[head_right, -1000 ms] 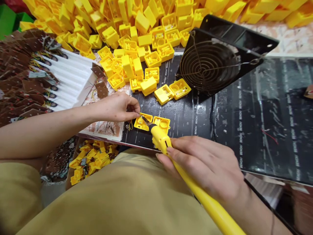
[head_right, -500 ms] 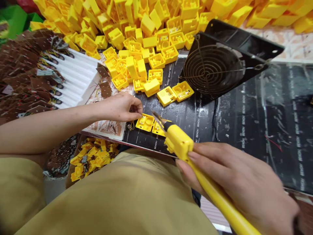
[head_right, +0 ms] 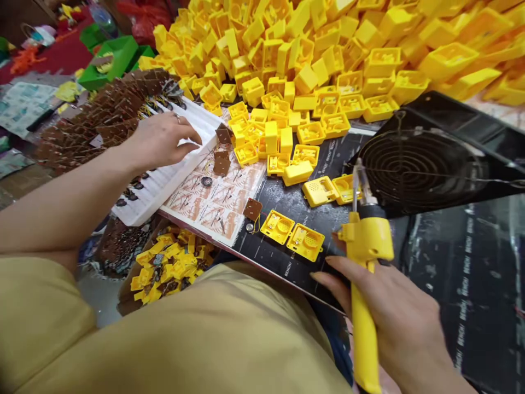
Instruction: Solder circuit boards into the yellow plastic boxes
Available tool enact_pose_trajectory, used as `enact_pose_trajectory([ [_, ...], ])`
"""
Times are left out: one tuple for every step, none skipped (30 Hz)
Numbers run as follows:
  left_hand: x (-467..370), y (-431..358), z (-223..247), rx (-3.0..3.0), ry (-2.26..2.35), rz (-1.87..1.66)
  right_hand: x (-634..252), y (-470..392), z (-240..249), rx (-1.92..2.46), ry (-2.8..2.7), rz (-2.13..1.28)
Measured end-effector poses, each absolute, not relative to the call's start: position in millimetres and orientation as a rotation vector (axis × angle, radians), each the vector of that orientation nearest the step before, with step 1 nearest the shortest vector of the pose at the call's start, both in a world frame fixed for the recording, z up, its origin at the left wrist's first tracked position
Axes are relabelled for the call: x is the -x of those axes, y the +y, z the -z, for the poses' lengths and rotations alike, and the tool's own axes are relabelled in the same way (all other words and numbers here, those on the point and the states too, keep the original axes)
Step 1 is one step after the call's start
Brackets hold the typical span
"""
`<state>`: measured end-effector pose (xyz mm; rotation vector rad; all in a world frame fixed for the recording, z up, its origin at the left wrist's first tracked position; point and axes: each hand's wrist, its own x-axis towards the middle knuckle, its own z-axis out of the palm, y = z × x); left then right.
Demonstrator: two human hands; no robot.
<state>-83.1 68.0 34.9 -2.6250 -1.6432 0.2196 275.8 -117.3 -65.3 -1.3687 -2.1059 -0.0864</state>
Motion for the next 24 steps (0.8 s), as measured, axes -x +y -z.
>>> enact_pose_trajectory([
  [88, 70, -31, 2.69, -1.655, -0.197, -273, -113, 69, 1.317, -2.153, 0.114],
  [89, 70, -25, 2.761, -1.651, -0.178, -269, -109, 73, 1.269, -2.185, 0.128],
  [87, 70, -17, 2.82, -1.625, -0.161, -265, -105, 77, 1.236, -2.198, 0.122],
  [83, 69, -10, 2.86, -1.584, -0.154, -260, -102, 81, 1.221, -2.195, 0.095],
  [79, 69, -4, 2.878, -1.547, -0.153, -255, -99, 85, 1.213, -2.186, 0.066],
  [75, 70, -1, 2.88, -1.54, -0.159, -251, -97, 88, 1.21, -2.17, 0.061],
  [73, 73, -1, 2.89, -1.572, -0.153, -247, -94, 90, 1.214, -2.151, 0.075],
  [73, 77, -5, 2.926, -1.641, -0.116, -243, -93, 91, 1.219, -2.13, 0.093],
  [75, 81, -12, 2.994, -1.737, -0.016, -240, -91, 91, 1.227, -2.11, 0.111],
  [77, 86, -21, 3.08, -1.825, 0.177, -238, -89, 90, 1.235, -2.095, 0.131],
  [80, 91, -31, 3.163, -1.874, 0.466, -236, -87, 88, 1.238, -2.093, 0.151],
  [82, 96, -42, 3.212, -1.872, 0.807, -234, -86, 86, 1.234, -2.103, 0.167],
  [82, 99, -51, 3.221, -1.823, 1.126, -233, -84, 84, 1.224, -2.117, 0.183],
  [81, 101, -59, 3.2, -1.751, 1.382, -233, -83, 80, 1.212, -2.125, 0.199],
  [77, 101, -66, 3.186, -1.672, 1.561, -232, -82, 77, 1.198, -2.127, 0.21],
  [72, 101, -69, 3.194, -1.598, 1.689, -232, -81, 73, 1.191, -2.12, 0.217],
  [65, 100, -71, 3.223, -1.539, 1.79, -232, -81, 69, 1.192, -2.103, 0.219],
  [56, 99, -69, 3.277, -1.505, 1.863, -232, -81, 65, 1.198, -2.083, 0.218],
  [46, 97, -65, 3.37, -1.522, 1.869, -232, -82, 61, 1.205, -2.063, 0.216],
  [35, 95, -60, 3.498, -1.607, 1.767, -232, -81, 57, 1.211, -2.045, 0.214],
  [24, 92, -52, 3.645, -1.746, 1.535, -231, -81, 54, 1.216, -2.028, 0.214],
  [13, 89, -44, 3.778, -1.891, 1.192, -231, -80, 50, 1.214, -2.015, 0.216],
  [1, 85, -36, 3.874, -1.987, 0.802, -231, -79, 47, 1.204, -2.008, 0.217],
  [-9, 81, -28, 3.938, -2.008, 0.458, -230, -78, 44, 1.19, -2.007, 0.218],
])
